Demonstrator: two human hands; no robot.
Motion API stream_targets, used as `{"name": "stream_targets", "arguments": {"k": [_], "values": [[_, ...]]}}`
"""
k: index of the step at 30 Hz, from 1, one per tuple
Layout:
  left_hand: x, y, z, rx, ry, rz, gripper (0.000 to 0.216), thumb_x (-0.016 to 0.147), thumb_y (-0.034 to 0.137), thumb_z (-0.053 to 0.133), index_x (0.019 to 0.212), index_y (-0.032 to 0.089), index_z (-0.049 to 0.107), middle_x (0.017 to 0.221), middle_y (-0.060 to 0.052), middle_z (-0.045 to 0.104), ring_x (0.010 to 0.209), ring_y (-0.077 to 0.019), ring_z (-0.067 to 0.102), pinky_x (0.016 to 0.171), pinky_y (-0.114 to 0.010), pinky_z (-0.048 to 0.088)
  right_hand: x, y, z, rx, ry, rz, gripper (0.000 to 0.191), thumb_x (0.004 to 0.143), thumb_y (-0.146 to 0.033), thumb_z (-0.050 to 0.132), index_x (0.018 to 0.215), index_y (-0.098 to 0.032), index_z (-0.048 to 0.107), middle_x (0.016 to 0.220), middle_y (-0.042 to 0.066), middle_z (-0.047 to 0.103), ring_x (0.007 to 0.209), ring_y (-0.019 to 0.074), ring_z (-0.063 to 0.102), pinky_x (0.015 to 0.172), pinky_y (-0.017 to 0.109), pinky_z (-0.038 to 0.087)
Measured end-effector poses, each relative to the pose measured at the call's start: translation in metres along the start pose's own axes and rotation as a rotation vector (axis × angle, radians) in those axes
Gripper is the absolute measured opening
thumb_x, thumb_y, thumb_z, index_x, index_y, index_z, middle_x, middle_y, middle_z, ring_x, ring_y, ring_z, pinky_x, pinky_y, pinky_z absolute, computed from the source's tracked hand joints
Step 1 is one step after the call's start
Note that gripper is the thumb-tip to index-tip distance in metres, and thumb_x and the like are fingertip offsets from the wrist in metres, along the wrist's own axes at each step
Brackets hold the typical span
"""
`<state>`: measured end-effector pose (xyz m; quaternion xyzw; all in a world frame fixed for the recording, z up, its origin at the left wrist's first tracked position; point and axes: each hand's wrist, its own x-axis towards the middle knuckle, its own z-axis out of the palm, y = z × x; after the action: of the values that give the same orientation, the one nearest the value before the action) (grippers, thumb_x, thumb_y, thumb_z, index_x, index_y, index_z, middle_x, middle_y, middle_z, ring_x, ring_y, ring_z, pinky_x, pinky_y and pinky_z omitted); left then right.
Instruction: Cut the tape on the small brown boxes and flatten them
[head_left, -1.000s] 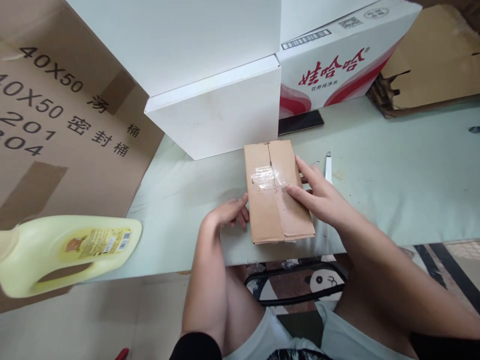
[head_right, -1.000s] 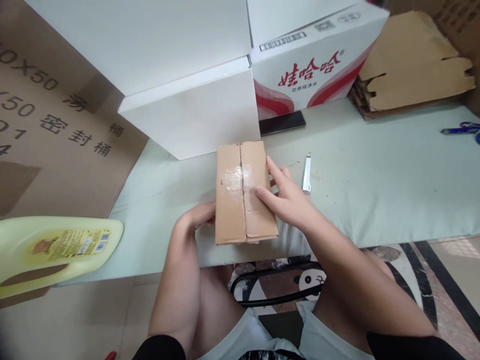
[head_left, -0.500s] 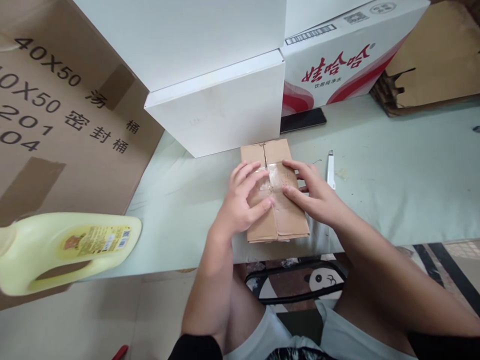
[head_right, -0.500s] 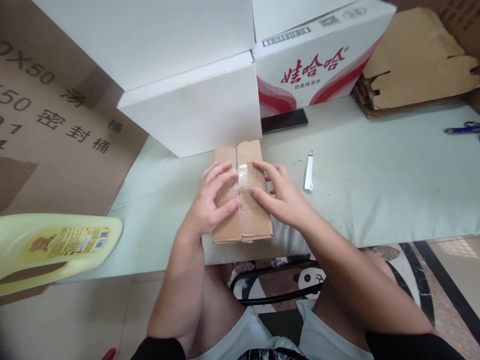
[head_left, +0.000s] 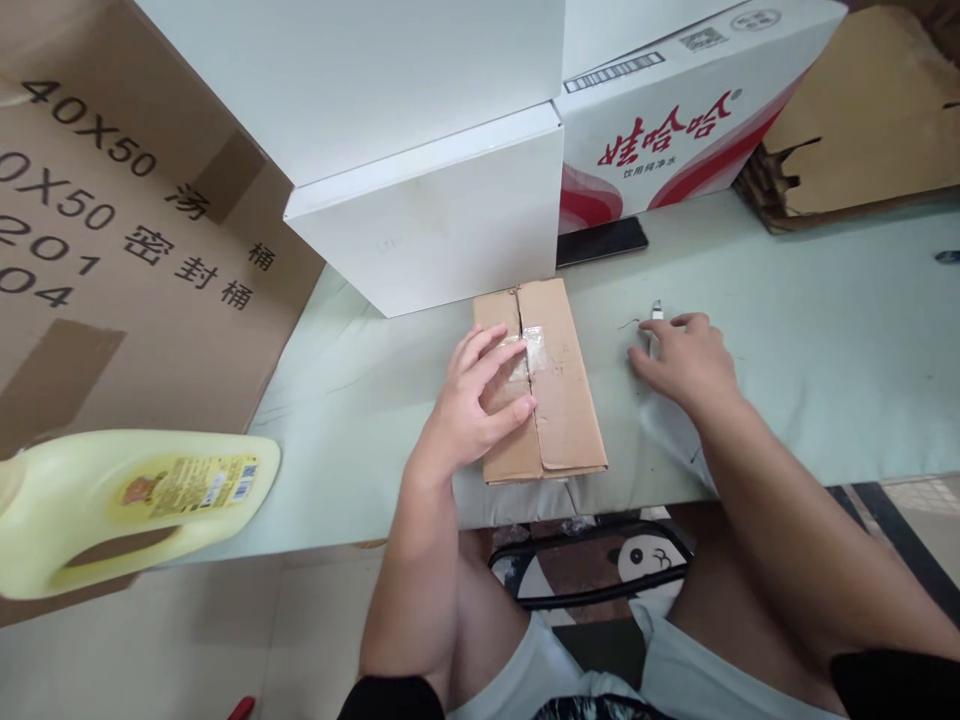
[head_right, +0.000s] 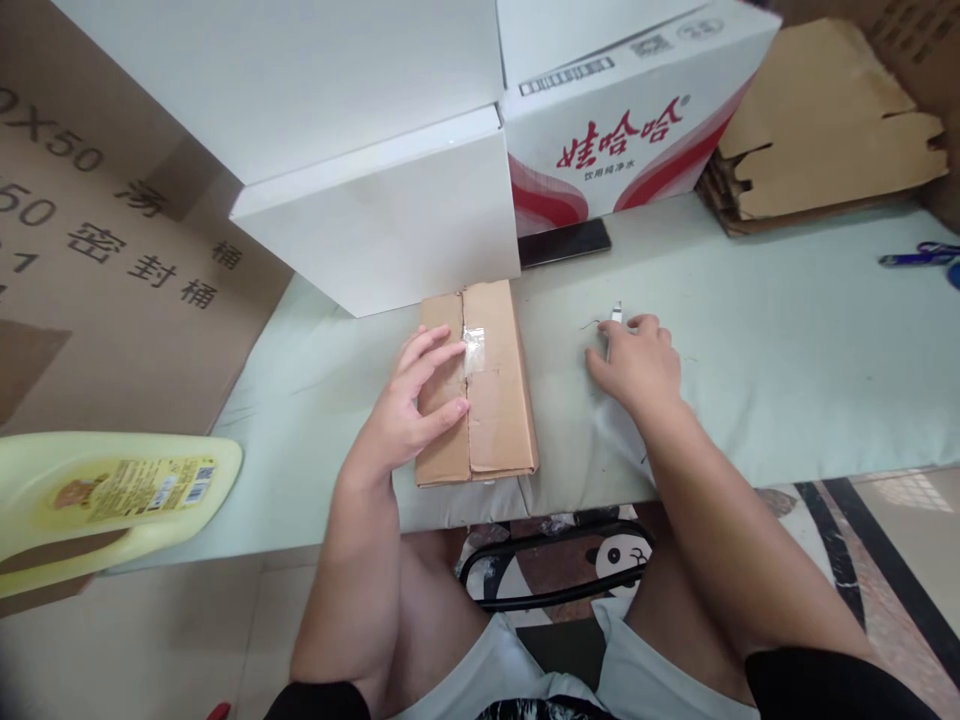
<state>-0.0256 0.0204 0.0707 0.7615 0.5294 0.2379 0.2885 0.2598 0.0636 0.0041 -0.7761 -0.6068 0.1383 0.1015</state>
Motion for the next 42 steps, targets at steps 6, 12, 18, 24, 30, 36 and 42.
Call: {"name": "stream_targets", "arguments": {"k": [6, 12, 18, 24, 30, 36, 42], "values": [[0.000, 0.003, 0.000, 0.007, 0.009, 0.000, 0.061, 0.084, 0.049, 0.076, 0.139, 0.030, 0.057, 0.165, -0.008, 0.043, 0.162, -0.0361, 0.023, 0.129, -0.060, 0.031, 0.007, 0.015, 0.005, -0.084, 0.051, 0.013, 0.053, 0.089, -0.036, 0.056, 0.140, -0.020, 0.064, 0.135, 0.023, 0.054, 0.124, 0.0422, 0.053, 0.095, 0.051, 0.047], [0.001, 0.004, 0.001, 0.009, -0.004, -0.004, 0.060, 0.084, 0.049, 0.075, 0.138, 0.031, 0.056, 0.164, -0.008, 0.042, 0.162, -0.0376, 0.021, 0.128, -0.063, 0.029, 0.011, 0.014, -0.008, 0.007, -0.026, 0.015, 0.063, 0.087, -0.024, 0.051, 0.150, -0.021, 0.052, 0.116, 0.018, 0.067, 0.107, 0.0357, 0.064, 0.087, 0.047, 0.050], [0.002, 0.005, 0.002, -0.012, -0.007, -0.015, 0.060, 0.084, 0.050, 0.074, 0.138, 0.030, 0.055, 0.164, -0.009, 0.041, 0.162, -0.0370, 0.020, 0.129, -0.062, 0.026, 0.008, 0.006, -0.018, 0.344, 0.064, 0.033, 0.067, 0.082, -0.022, 0.053, 0.149, -0.027, 0.054, 0.118, 0.015, 0.070, 0.089, 0.0288, 0.068, 0.082, 0.047, 0.053], [0.001, 0.017, 0.012, -0.009, 0.063, -0.024, 0.065, 0.085, 0.049, 0.069, 0.140, 0.025, 0.044, 0.161, -0.013, 0.044, 0.161, -0.0350, 0.022, 0.131, -0.059, 0.023, 0.008, -0.003, -0.020, 1.062, -0.112, 0.155, 0.069, 0.073, -0.016, 0.054, 0.140, -0.032, 0.059, 0.102, 0.005, 0.075, 0.057, 0.0153, 0.055, 0.056, 0.035, 0.051], [-0.003, 0.038, 0.032, 0.038, 0.150, -0.093, 0.071, 0.085, 0.047, 0.068, 0.144, 0.025, 0.036, 0.158, -0.016, 0.045, 0.157, -0.0366, 0.028, 0.127, -0.062, 0.027, -0.014, -0.020, -0.051, 1.486, 0.039, -0.110, 0.046, 0.066, -0.015, 0.060, 0.108, -0.033, 0.067, 0.096, -0.001, 0.071, 0.081, 0.0163, 0.070, 0.071, 0.032, 0.059], [-0.006, 0.055, 0.052, 0.157, 0.278, -0.060, 0.065, 0.085, 0.042, 0.070, 0.140, 0.022, 0.041, 0.152, -0.016, 0.051, 0.151, -0.0360, 0.038, 0.126, -0.059, 0.028, -0.053, -0.042, -0.080, 1.404, 0.106, -0.306, 0.024, 0.079, -0.031, 0.071, 0.098, -0.033, 0.056, 0.076, -0.002, 0.066, 0.074, 0.0197, 0.068, 0.064, 0.034, 0.054], [-0.008, 0.060, 0.059, 0.149, 0.266, -0.058, 0.063, 0.088, 0.046, 0.069, 0.141, 0.025, 0.041, 0.155, -0.015, 0.049, 0.151, -0.0337, 0.037, 0.127, -0.056, 0.027, -0.081, -0.058, -0.070, 1.268, -0.097, -0.369, 0.028, 0.091, -0.050, 0.064, 0.106, -0.027, 0.058, 0.081, 0.001, 0.069, 0.060, 0.0163, 0.064, 0.050, 0.029, 0.051]]}}
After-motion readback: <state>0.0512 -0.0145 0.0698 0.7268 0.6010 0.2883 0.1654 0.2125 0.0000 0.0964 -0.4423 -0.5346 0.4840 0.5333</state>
